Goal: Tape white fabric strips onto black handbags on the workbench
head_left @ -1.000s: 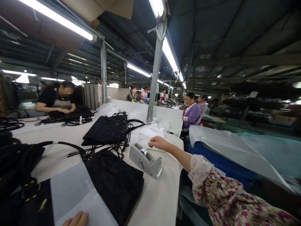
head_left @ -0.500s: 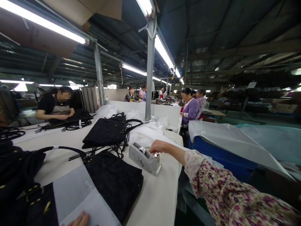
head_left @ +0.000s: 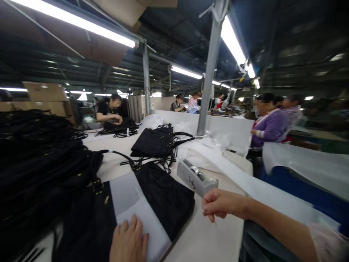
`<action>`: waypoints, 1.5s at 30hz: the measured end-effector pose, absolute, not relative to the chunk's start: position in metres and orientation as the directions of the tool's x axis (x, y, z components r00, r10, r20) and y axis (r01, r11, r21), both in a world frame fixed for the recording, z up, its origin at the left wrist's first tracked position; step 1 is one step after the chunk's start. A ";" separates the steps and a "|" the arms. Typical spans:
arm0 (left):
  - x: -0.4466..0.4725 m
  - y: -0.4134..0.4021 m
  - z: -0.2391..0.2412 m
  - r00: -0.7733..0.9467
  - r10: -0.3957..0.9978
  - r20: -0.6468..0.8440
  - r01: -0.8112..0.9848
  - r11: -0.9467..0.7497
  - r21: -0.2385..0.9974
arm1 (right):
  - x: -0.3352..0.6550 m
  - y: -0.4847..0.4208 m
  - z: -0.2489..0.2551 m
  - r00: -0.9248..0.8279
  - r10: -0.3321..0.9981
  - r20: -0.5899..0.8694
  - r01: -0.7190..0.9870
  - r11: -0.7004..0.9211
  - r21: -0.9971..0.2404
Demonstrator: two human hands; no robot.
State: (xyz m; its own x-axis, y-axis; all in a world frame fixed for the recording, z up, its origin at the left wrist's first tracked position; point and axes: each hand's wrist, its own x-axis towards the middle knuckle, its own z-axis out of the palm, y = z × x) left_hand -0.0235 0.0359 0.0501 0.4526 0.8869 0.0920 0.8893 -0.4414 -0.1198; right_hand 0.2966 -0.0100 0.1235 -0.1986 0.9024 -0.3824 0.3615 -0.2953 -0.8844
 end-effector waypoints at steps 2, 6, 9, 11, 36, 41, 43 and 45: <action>-0.019 0.031 0.048 0.386 0.913 0.133 0.921 -0.372 -0.115 | 0.245 0.013 0.142 -0.401 0.846 -0.350 0.225 -0.280 -0.933; -0.013 0.030 0.031 0.348 0.923 0.165 0.938 -0.341 -0.070 | 0.132 0.073 0.140 -0.587 0.704 -0.399 0.069 -0.448 -0.891; -0.011 0.034 0.017 0.288 0.933 0.216 0.956 -0.291 -0.019 | 0.079 0.116 0.113 -0.525 0.716 -0.461 0.147 -0.458 -0.877; -0.009 0.036 0.013 0.251 0.934 0.253 0.965 -0.262 0.010 | 0.063 0.136 0.094 -0.458 0.755 -0.469 0.202 -0.425 -0.882; -0.014 0.038 0.041 0.207 0.975 0.079 0.978 -0.208 -0.002 | 0.058 0.160 0.047 -0.451 0.871 -0.193 0.199 -0.113 -0.973; -0.013 0.039 0.040 0.201 0.979 0.032 0.979 -0.202 0.020 | 0.058 0.164 0.032 -0.378 0.896 0.234 0.470 0.403 -0.785; -0.012 0.039 0.040 0.193 0.981 0.019 0.980 -0.194 0.035 | 0.056 0.166 0.027 -0.378 0.869 0.318 0.567 0.489 -0.663; -0.012 0.039 0.041 0.186 0.982 0.016 0.981 -0.187 0.049 | 0.053 0.170 0.023 -0.353 0.875 0.331 0.621 0.484 -0.617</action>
